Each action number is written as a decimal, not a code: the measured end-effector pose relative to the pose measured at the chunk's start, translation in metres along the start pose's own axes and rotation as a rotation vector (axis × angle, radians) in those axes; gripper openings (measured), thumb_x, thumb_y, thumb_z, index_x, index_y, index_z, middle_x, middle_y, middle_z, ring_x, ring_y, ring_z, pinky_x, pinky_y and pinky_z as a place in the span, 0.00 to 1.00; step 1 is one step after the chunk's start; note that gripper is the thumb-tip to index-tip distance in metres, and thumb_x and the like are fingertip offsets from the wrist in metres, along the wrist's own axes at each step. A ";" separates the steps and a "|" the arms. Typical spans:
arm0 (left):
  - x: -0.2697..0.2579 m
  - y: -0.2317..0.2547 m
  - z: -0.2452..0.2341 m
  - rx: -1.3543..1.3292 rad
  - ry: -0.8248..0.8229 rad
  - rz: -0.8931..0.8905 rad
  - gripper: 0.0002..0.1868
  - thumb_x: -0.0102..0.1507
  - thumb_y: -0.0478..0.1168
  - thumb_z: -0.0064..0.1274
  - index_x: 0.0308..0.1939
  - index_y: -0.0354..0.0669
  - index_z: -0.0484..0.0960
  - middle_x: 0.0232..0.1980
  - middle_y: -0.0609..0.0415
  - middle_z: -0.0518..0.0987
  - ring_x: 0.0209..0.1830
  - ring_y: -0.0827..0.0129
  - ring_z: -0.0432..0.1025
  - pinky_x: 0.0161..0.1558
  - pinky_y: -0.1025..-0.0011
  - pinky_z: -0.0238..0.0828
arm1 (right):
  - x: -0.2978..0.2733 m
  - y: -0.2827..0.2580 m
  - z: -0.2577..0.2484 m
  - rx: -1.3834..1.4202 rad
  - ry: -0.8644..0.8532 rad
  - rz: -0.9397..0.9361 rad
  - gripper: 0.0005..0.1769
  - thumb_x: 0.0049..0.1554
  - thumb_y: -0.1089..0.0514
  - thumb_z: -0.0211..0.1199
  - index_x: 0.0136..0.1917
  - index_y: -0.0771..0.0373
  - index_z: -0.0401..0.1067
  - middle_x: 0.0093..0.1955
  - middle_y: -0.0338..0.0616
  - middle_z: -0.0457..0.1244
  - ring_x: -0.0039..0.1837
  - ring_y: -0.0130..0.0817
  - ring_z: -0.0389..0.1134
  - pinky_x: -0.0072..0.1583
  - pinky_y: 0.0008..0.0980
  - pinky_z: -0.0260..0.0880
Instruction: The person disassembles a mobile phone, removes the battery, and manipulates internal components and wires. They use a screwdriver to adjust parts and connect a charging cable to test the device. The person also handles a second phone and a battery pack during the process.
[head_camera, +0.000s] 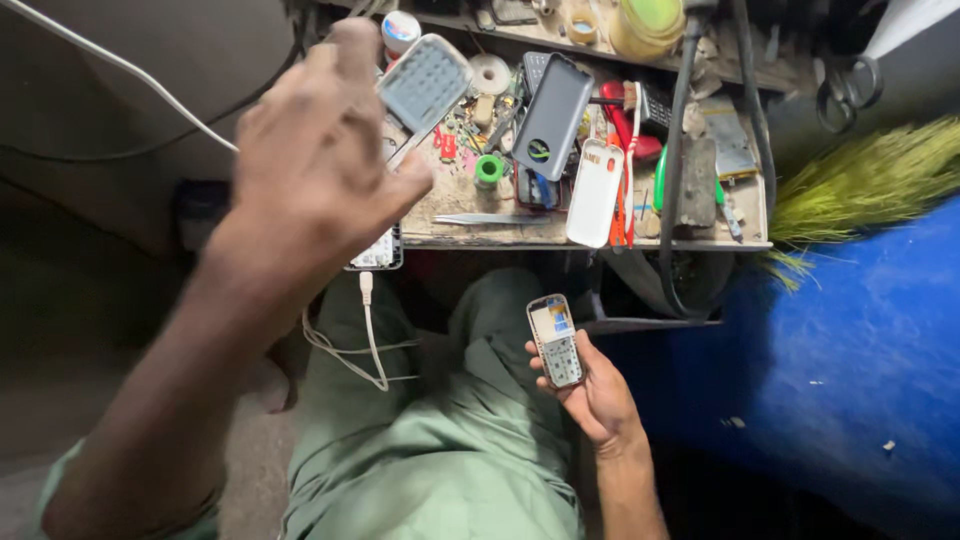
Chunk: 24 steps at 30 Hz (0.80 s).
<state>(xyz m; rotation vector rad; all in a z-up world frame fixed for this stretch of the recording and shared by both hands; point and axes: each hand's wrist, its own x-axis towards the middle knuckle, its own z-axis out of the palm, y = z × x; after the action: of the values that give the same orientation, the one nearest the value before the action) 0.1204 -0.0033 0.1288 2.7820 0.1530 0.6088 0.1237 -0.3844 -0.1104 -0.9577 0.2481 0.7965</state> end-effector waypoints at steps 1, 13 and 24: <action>-0.017 -0.002 -0.017 -0.104 0.031 0.063 0.39 0.59 0.50 0.69 0.62 0.33 0.62 0.52 0.36 0.77 0.49 0.44 0.74 0.46 0.51 0.72 | -0.003 -0.002 0.008 0.031 -0.029 0.000 0.29 0.68 0.44 0.46 0.69 0.69 0.66 0.60 0.64 0.67 0.52 0.43 0.73 0.51 0.40 0.76; -0.153 -0.024 -0.020 -0.811 -0.138 -0.103 0.54 0.48 0.38 0.72 0.71 0.39 0.52 0.51 0.43 0.82 0.49 0.62 0.82 0.49 0.66 0.78 | -0.032 -0.009 0.072 0.077 -0.113 -0.030 0.31 0.69 0.44 0.41 0.71 0.72 0.62 0.64 0.68 0.64 0.58 0.49 0.71 0.59 0.48 0.73; -0.207 -0.020 0.039 -1.278 -0.280 -0.219 0.63 0.50 0.34 0.74 0.79 0.41 0.44 0.57 0.43 0.80 0.57 0.61 0.78 0.61 0.63 0.76 | -0.051 -0.014 0.100 0.031 -0.251 -0.036 0.29 0.69 0.48 0.48 0.73 0.73 0.60 0.66 0.65 0.64 0.62 0.49 0.69 0.64 0.48 0.69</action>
<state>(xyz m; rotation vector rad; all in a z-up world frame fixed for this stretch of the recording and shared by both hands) -0.0510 -0.0278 0.0081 1.5443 -0.0094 0.1283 0.0833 -0.3334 -0.0176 -0.8210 0.0251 0.8681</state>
